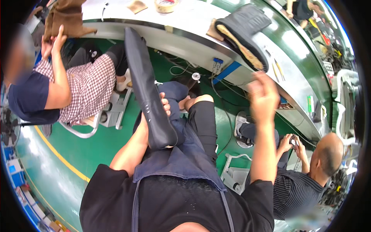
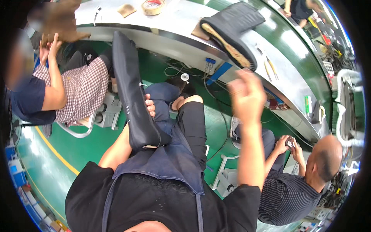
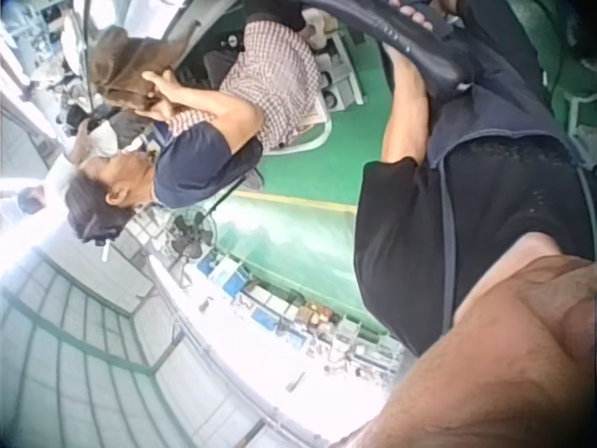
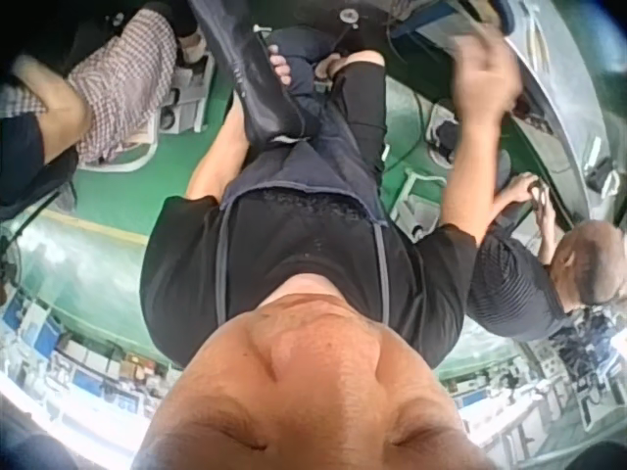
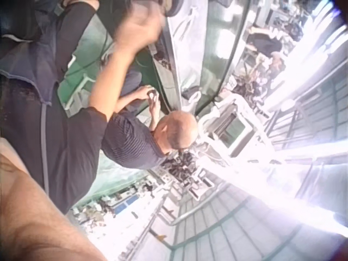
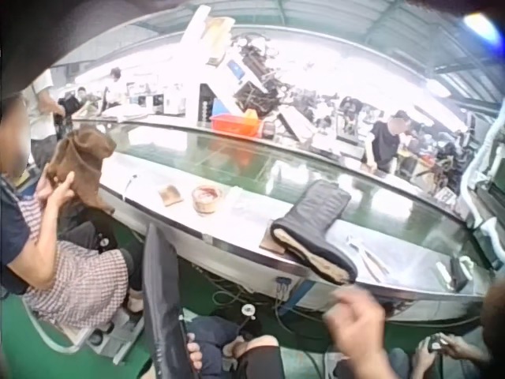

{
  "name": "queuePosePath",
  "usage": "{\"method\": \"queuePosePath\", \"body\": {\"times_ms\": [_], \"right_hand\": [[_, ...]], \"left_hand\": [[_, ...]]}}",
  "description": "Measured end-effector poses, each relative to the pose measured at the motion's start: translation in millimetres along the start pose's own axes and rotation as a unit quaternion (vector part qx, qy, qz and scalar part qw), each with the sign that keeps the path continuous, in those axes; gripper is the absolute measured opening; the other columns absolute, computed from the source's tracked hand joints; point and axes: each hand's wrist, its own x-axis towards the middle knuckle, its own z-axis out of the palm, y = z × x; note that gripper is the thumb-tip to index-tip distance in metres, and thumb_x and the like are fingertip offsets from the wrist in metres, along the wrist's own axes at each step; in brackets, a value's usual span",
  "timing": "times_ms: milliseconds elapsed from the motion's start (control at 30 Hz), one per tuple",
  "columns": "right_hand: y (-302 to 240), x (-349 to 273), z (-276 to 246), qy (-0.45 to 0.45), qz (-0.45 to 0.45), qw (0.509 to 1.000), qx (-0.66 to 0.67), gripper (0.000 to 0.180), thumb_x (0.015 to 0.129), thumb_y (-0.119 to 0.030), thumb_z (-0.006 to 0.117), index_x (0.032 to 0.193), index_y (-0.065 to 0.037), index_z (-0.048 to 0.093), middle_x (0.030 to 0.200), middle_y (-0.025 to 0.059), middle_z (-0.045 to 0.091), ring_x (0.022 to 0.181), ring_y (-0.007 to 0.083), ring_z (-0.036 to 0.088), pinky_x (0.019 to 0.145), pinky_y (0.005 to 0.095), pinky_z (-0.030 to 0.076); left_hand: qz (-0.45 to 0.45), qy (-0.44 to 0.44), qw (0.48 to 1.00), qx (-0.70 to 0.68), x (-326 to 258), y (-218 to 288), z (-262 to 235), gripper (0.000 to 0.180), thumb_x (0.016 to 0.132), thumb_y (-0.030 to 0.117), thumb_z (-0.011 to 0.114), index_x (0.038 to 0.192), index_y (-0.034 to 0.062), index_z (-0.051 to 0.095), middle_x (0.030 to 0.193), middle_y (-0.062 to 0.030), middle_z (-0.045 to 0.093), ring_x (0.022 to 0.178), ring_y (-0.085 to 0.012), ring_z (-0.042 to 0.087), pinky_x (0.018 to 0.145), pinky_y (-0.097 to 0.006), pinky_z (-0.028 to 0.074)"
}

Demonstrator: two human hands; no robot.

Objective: Inspecting and finishing black leather boots on an assembly line.

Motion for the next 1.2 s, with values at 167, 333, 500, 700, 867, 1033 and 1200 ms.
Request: {"method": "queuePosePath", "body": {"times_ms": [167,333,500,700,867,1033,1200], "right_hand": [[253,40,-42,-0.041,0.162,0.953,-0.254,0.068,0.095,-0.039,0.067,0.144,0.005,0.049,0.146,0.0269,0.051,0.138,0.0379,0.047,0.116,0.0422,0.035],[303,54,12,-0.111,0.209,0.948,-0.215,0.070,0.093,-0.045,0.068,0.138,0.006,0.055,0.136,0.0305,0.058,0.131,0.0438,0.052,0.112,0.0476,0.039],[250,69,-8,-0.246,0.284,0.905,-0.202,0.049,0.091,-0.036,0.071,0.119,0.004,0.066,0.107,0.0171,0.070,0.092,0.0281,0.066,0.080,0.0406,0.051],[166,16,-37,0.044,0.458,0.838,0.293,0.036,0.094,-0.028,0.064,0.118,-0.001,0.063,0.086,0.0036,0.062,0.069,0.0116,0.058,0.061,0.0254,0.049],[-26,-69,-15,-0.119,0.317,0.790,0.511,0.049,0.102,-0.027,0.053,0.144,-0.001,0.045,0.091,0.0098,0.065,0.068,0.0130,0.062,0.052,0.0252,0.049],[-137,-88,-6,-0.268,0.186,0.878,0.351,0.058,0.108,-0.026,0.047,0.159,-0.004,0.028,0.102,0.0093,0.070,0.072,0.0088,0.061,0.060,0.0224,0.051],[-142,-109,15,-0.199,0.139,0.884,0.399,0.056,0.105,-0.021,0.053,0.154,0.001,0.035,0.105,0.0098,0.068,0.075,0.0100,0.060,0.066,0.0226,0.050]], "left_hand": [[0.002,0.115,0.988,-0.102,17,-9,-4,0.046,0.096,0.040,0.059,0.126,0.0057,0.060,0.108,-0.0124,0.067,0.098,-0.0297,0.066,0.091,-0.045,0.054],[-0.061,0.047,0.974,-0.213,1,8,-79,0.050,0.094,0.046,0.058,0.122,0.0045,0.062,0.105,-0.0123,0.069,0.099,-0.0271,0.067,0.091,-0.044,0.055],[-0.040,0.134,0.964,-0.227,5,2,-23,0.042,0.100,0.041,0.054,0.111,0.0023,0.066,0.102,-0.0108,0.069,0.093,-0.0243,0.066,0.092,-0.040,0.049],[0.082,0.190,0.978,-0.007,42,0,6,0.068,0.094,0.074,0.047,0.120,0.0131,0.062,0.113,-0.0121,0.066,0.102,-0.0316,0.065,0.094,-0.053,0.055],[0.076,0.250,0.965,0.014,54,2,12,0.086,0.088,0.076,0.052,0.127,0.0003,0.058,0.123,-0.0247,0.062,0.105,-0.0363,0.066,0.096,-0.051,0.055],[0.064,0.222,0.969,0.089,45,-5,20,0.071,0.089,0.071,0.054,0.108,0.0046,0.069,0.096,-0.0171,0.071,0.085,-0.0308,0.071,0.085,-0.049,0.060],[0.019,0.247,0.968,0.043,41,2,4,0.072,0.089,0.072,0.052,0.108,0.0051,0.069,0.100,-0.0194,0.071,0.087,-0.0317,0.071,0.083,-0.049,0.060]]}}
